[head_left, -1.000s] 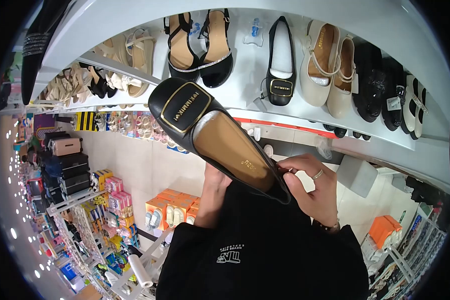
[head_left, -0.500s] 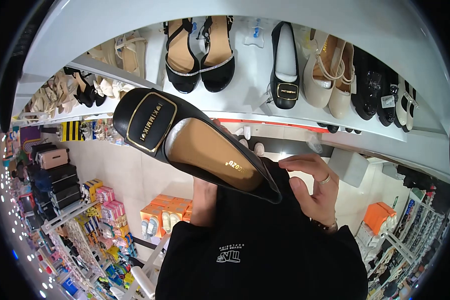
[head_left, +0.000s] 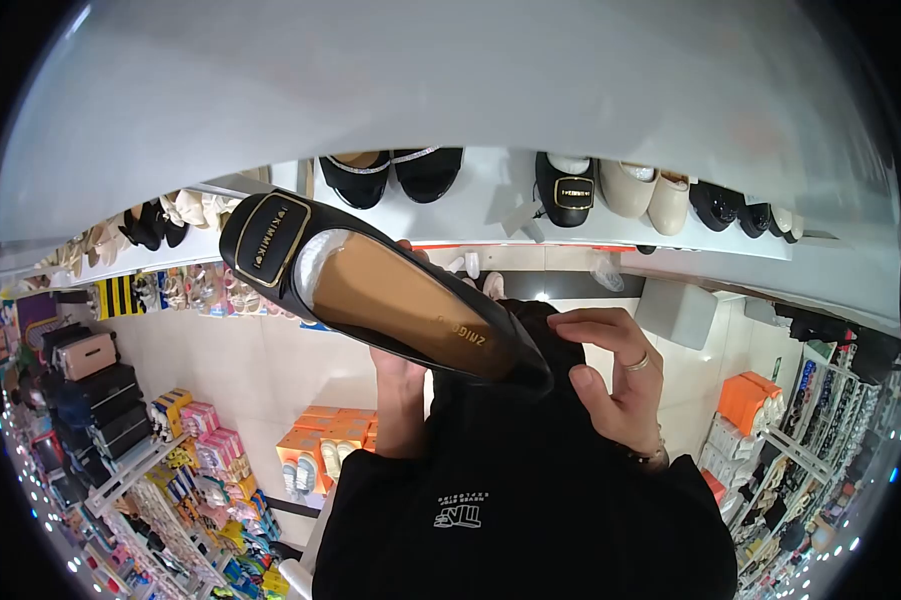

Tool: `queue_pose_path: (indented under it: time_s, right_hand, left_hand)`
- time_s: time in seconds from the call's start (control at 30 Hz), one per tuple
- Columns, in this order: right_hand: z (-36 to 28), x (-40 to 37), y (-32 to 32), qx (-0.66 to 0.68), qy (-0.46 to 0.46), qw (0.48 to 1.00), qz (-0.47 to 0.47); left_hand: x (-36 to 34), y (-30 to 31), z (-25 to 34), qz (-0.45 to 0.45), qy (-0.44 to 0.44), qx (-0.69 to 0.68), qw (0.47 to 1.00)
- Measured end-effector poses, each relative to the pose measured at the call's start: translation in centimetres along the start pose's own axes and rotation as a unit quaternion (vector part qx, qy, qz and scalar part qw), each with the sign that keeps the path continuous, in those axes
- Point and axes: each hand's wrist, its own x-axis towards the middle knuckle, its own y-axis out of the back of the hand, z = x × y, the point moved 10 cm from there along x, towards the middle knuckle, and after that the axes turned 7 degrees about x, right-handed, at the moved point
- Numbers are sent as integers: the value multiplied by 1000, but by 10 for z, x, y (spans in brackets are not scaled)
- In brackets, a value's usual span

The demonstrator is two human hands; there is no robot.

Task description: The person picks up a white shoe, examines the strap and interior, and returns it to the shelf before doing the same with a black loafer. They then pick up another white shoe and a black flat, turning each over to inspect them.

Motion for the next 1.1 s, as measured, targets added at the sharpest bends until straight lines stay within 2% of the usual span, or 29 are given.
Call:
queue_pose_path:
  time_s: [0.1, 0.17, 0.2, 0.23, 0.3, 0.53, 0.77, 0.83, 1.1]
  right_hand:
    - [-3, 10, -2, -20, 18, 999, -24]
    - [-6, 8, -4, -26, 17, 999, -35]
    - [-5, 11, -3, -11, 22, 999, -35]
    - [-4, 11, -3, 5, 25, 999, -35]
    - [-2, 11, -1, 13, 26, 999, -25]
    - [7, 8, 2, 22, 25, 999, -22]
    - [4, 3, 10, 20, 58, 998, -3]
    - [9, 2, 8, 37, 35, 998, -29]
    - [9, -5, 22, 54, 51, 997, 20]
  left_hand:
    - [0, -4, -3, -53, -8, 51, 997]
    - [-7, 21, -5, 42, -7, 116, 992]
    - [-5, 6, -7, -6, -24, 129, 991]
    - [-7, 1, -9, -11, -25, 133, 991]
    - [-8, 6, -13, 32, -18, 159, 987]
    - [-23, 8, -18, -2, -26, 130, 991]
    - [-24, -10, -23, 7, -56, 170, 984]
    - [-24, -17, -25, 8, -63, 186, 980]
    - [-26, -23, -33, 48, -81, 217, 972]
